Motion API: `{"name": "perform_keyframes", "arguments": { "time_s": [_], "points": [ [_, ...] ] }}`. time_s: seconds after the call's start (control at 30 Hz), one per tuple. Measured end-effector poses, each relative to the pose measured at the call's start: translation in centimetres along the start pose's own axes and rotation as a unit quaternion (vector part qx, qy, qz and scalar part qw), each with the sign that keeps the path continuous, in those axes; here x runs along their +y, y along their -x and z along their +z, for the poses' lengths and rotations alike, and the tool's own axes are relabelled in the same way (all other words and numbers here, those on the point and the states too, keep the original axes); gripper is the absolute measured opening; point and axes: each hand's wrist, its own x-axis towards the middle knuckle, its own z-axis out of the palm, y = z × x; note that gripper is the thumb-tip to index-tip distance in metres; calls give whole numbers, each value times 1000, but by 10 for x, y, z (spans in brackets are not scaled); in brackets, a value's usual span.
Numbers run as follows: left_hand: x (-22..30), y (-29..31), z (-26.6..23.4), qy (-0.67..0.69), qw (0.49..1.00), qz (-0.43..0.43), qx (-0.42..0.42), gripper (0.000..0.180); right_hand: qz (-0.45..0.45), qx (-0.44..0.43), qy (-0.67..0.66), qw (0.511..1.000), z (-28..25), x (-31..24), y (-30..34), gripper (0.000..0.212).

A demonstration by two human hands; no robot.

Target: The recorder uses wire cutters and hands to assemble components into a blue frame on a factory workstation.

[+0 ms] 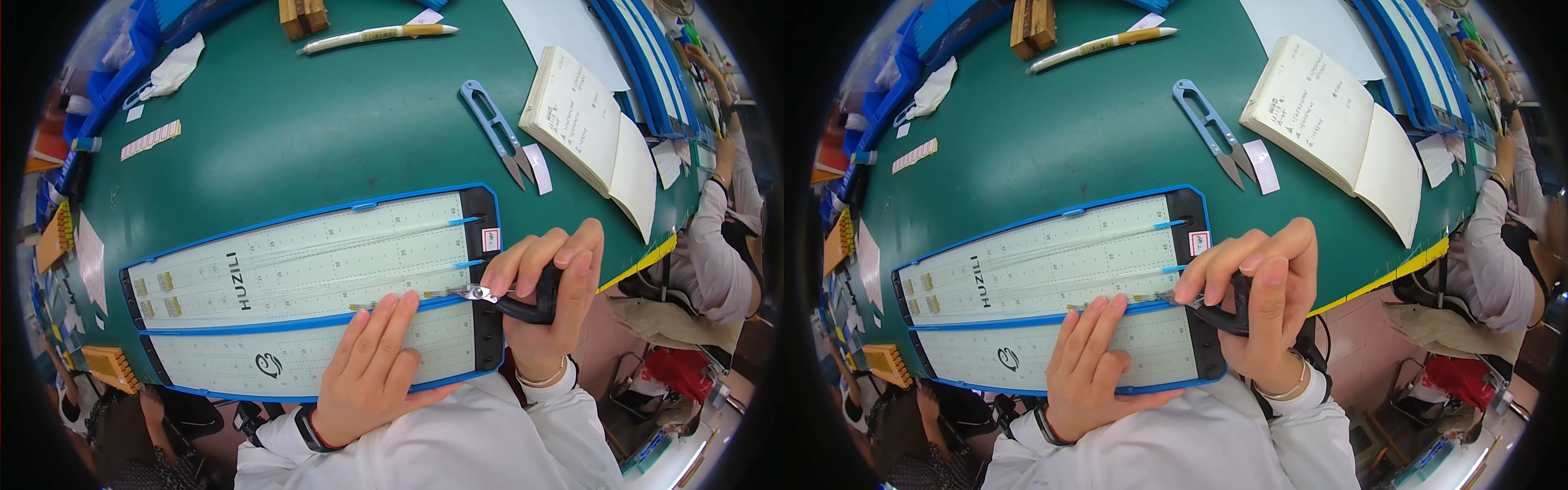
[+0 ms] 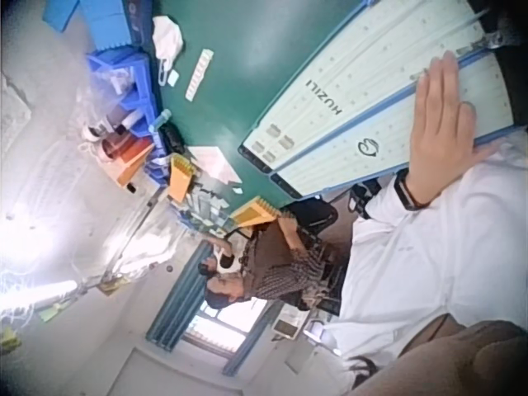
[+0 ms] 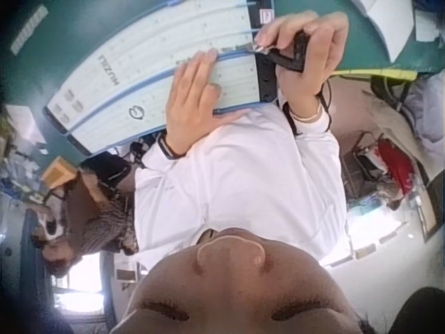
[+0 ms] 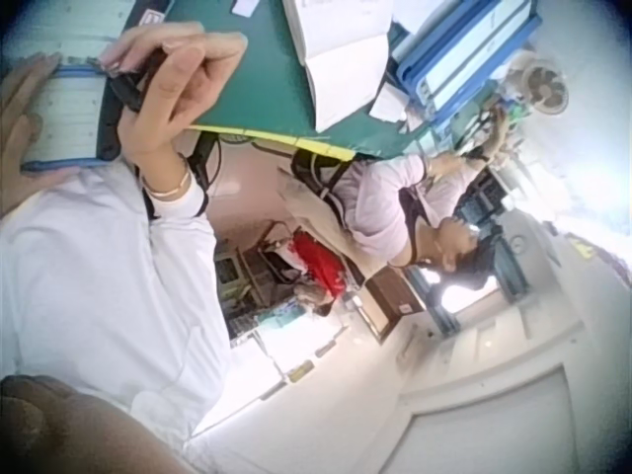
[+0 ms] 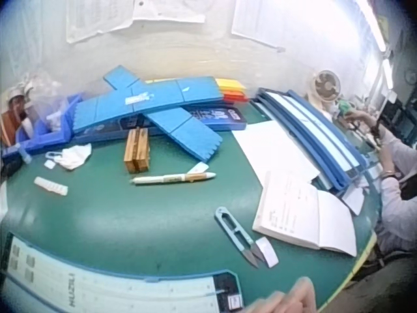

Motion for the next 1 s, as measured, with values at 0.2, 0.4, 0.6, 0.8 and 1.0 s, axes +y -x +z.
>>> {"name": "perform_keyframes", "arguments": {
  "time_s": [0.2, 0.4, 0.6, 0.8, 1.0],
  "points": [
    [0, 0, 0, 3, 1000, -2, -1, 56, -2, -3, 3, 1000, 0, 1, 0, 20],
    [0, -1, -3, 8, 1000, -6, 13, 56, -33, 52, -36, 997, 1, -25, -8, 20],
    [4, -3, -2, 23, 999, 20, 26, 52, -39, -136, 608, 782, -25, -56, -25, 52],
    [5, -4, 3, 39, 998, 38, 42, 56, -80, 24, 600, 796, -78, -81, 13, 40],
    [13, -11, 4, 3, 997, 38, 63, 54, -70, 231, 683, 689, -185, -107, 64, 19]
  ]
}}
